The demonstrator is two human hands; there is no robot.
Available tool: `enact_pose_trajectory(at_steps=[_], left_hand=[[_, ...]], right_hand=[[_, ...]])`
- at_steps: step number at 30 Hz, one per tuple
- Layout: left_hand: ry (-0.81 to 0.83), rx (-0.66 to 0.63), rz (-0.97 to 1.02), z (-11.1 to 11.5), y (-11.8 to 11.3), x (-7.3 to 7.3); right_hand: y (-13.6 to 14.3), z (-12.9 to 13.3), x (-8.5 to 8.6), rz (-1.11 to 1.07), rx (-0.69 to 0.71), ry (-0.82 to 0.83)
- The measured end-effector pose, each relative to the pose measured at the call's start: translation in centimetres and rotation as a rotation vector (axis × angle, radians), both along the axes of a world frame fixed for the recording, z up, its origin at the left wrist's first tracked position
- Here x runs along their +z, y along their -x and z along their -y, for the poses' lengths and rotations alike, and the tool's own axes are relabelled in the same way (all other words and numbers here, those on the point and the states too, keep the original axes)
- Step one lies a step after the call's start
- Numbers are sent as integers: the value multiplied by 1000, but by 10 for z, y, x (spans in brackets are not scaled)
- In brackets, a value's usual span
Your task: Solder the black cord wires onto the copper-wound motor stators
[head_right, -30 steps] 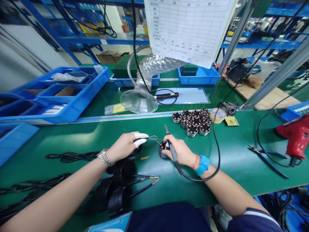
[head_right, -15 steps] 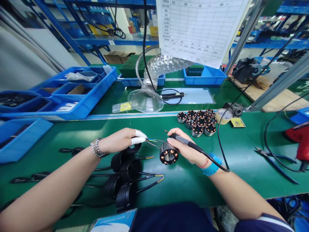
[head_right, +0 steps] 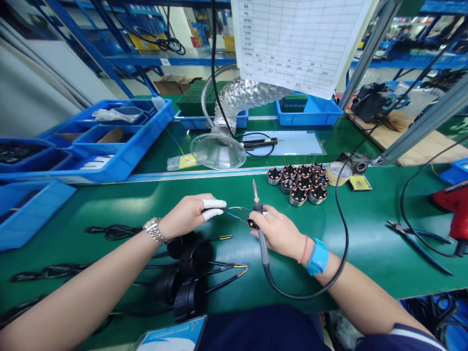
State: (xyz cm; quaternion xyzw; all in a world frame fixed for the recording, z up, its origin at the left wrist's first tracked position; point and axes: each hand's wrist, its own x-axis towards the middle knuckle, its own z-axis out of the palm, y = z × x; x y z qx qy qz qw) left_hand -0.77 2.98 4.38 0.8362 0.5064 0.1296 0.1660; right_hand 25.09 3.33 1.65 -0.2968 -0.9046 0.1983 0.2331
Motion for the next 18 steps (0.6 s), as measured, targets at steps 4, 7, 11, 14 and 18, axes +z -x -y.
enact_pose_trajectory(at_steps=[4,7,11,14,18], left_hand=[[2,-7,-60,8,-11,-22],[131,-18,-34,5,-21,-17],[399,51,3,-8,-29,-2],[544,98,61,-13,-31,1],[625,79,158,-13,-32,0]], right_hand=[[-10,0,-33,50,-30,-182],[-9,1,-34,-42,-81,-144],[5,4,-25,-169,-119,-94],[13,6,-21,-218,-103,-62],[14,1,-19,-303,-94,69]])
